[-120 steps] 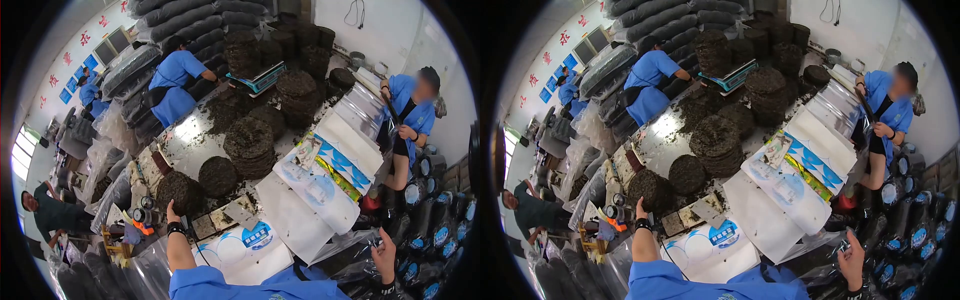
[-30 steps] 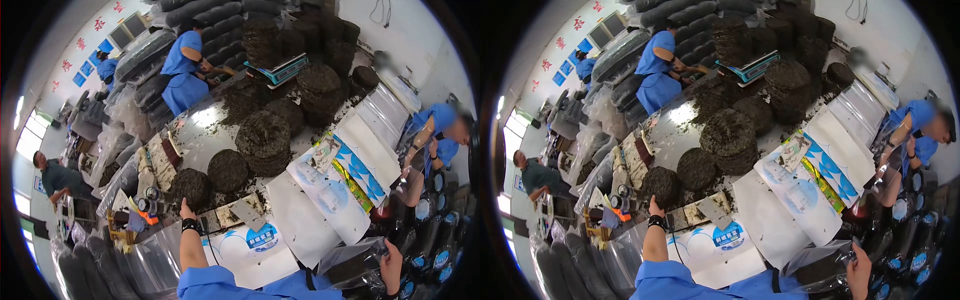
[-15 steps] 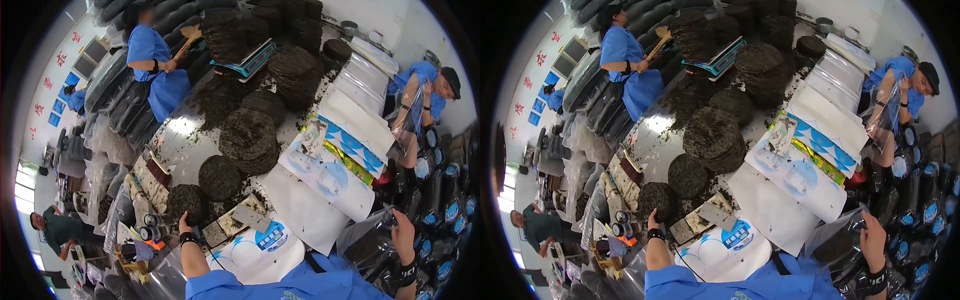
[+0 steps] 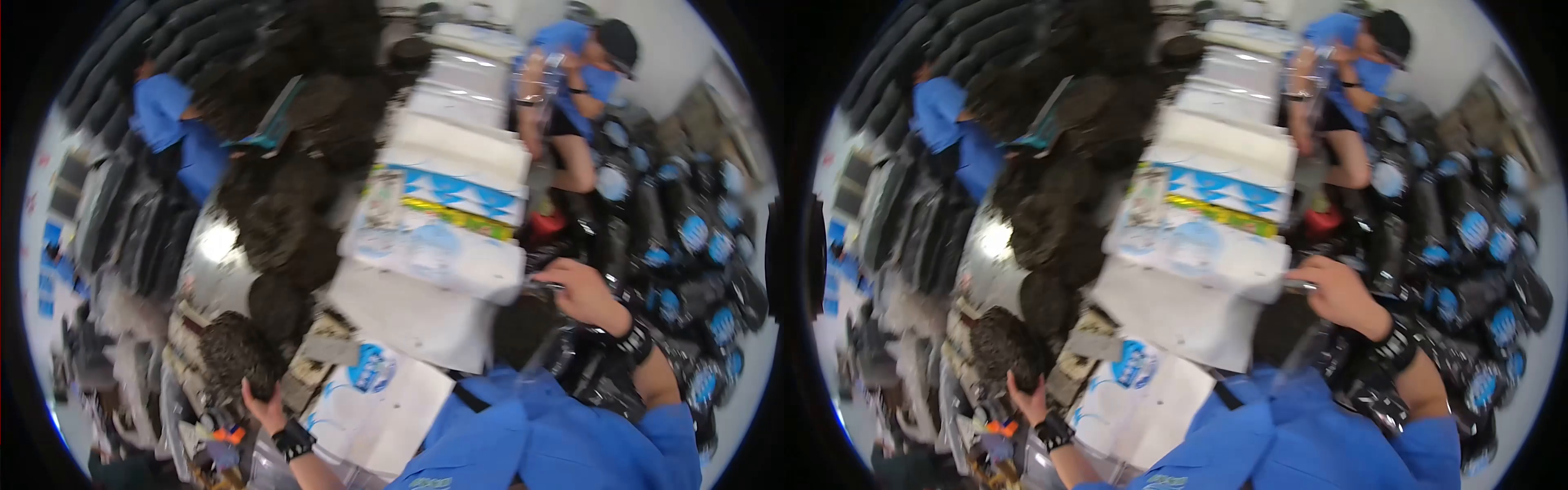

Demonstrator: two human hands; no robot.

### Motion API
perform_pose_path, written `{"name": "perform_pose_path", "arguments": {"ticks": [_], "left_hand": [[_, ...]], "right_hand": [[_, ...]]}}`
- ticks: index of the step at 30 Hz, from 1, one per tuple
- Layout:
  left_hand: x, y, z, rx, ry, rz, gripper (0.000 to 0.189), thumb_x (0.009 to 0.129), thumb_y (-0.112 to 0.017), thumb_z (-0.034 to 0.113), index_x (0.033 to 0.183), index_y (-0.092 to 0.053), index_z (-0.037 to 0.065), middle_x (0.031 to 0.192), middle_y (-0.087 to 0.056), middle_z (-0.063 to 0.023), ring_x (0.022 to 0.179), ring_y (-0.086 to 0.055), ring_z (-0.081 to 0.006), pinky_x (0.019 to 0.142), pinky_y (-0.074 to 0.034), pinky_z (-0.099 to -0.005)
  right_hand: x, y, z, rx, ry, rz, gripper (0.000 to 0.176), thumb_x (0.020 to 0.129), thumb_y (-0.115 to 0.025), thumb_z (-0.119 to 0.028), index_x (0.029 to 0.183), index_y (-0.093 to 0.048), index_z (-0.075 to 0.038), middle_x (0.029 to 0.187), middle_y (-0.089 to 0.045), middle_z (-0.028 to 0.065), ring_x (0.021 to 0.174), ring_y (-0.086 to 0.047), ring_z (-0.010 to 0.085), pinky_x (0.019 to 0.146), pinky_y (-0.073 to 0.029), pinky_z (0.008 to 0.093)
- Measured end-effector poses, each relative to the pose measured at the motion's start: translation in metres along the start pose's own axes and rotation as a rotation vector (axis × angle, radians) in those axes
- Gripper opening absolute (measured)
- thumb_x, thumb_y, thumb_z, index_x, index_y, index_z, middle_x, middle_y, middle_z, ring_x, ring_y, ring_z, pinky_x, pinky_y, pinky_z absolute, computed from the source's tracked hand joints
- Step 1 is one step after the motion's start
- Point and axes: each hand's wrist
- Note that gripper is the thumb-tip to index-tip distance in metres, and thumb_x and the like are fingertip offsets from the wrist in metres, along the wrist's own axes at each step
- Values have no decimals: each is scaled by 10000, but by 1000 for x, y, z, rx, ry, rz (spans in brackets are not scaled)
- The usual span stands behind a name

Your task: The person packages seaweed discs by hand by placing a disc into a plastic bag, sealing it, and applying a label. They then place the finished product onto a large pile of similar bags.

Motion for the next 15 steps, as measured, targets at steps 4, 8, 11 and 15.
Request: {"name": "perform_pose_path", "arguments": {"ticks": [4, 8, 11, 15], "left_hand": [[-120, -109, -79, 11, 287, -513, 573, 831, -625, 179, 1354, -474, 1, 1329, -552, -180, 1233, -520, -340, 1071, -391, -513], [-250, -185, -156, 484, 40, -715, 802, 594, -691, -56, 1348, -427, 6, 1192, -593, -125, 1081, -594, -271, 955, -492, -415], [-332, -234, -182, 1178, -388, -918, 748, 588, -838, 62, 1244, -481, 21, 1099, -606, -125, 996, -611, -270, 885, -494, -385], [-396, -272, -227, 1819, -905, -1230, 718, 542, -797, 47, 1181, -472, 7, 985, -566, -199, 935, -569, -408, 793, -483, -426]], "right_hand": [[-11, 0, 30, 142, 91, -64, 560, 650, -531, 37, 1201, -611, -26, 1207, -617, 173, 1055, -611, 359, 885, -509, 386], [-26, 12, 40, 254, 103, -101, 556, 667, -562, 24, 1221, -591, -10, 1219, -612, 189, 1068, -608, 363, 896, -506, 391], [-41, 22, 59, 352, 101, -105, 549, 677, -581, 17, 1225, -587, -5, 1201, -617, 199, 1075, -603, 369, 907, -501, 398], [-54, 10, 95, 415, 294, -12, 522, 726, -557, 31, 1248, -567, 12, 1233, -599, 212, 1100, -593, 375, 926, -494, 405]]}}
Point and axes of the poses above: each hand's wrist, its own x-axis towards the middle knuckle, its own y-axis out of the back of the hand, z = x × y
